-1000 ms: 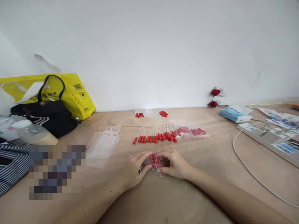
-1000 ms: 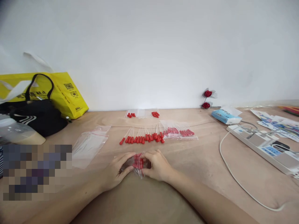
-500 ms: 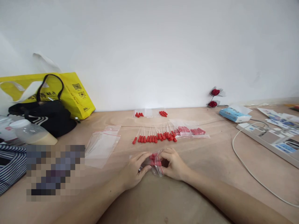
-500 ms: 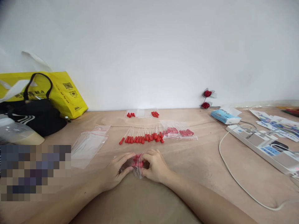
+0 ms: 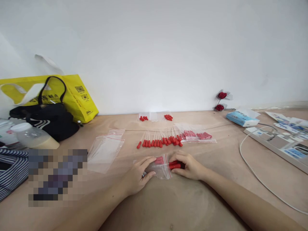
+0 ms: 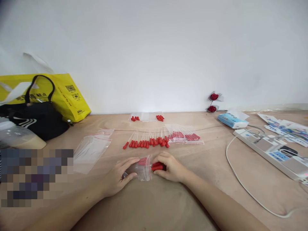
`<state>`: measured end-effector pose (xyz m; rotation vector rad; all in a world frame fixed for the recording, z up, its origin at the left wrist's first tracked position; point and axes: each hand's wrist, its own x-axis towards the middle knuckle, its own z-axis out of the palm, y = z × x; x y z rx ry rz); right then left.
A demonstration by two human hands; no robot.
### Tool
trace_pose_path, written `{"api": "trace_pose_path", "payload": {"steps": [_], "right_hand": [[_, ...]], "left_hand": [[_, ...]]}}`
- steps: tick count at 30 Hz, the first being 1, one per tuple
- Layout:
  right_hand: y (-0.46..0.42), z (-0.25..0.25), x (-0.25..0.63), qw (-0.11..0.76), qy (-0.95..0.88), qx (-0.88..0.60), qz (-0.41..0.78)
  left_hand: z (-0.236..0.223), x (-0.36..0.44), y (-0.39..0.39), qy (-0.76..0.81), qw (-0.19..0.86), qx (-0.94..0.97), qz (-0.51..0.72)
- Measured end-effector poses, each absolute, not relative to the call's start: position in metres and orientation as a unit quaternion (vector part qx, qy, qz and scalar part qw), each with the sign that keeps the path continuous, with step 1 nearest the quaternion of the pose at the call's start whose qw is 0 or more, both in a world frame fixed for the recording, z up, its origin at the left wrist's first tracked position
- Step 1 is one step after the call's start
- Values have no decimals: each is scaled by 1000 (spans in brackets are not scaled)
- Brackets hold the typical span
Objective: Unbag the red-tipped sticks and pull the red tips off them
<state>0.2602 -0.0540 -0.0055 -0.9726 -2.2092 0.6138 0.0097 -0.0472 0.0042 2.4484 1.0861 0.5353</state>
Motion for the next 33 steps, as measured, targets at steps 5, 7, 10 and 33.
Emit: {"api": "trace_pose_path", "payload": {"steps": [5,7,10,33], "right_hand": [[-49,-8,269,322,-830,-375,259],[-46,-10,277,324,-813,-378,300],[-43,-12,285,316,-811,-373,322],[-49,-13,305,318,-762,-437,358]], "left_hand": [[5,8,-48,388,205,878,191],[6,7,-48,390,205,877,190],[6,6,-48,393,203,876,192],[3,3,-46,401,213,870,192]]}}
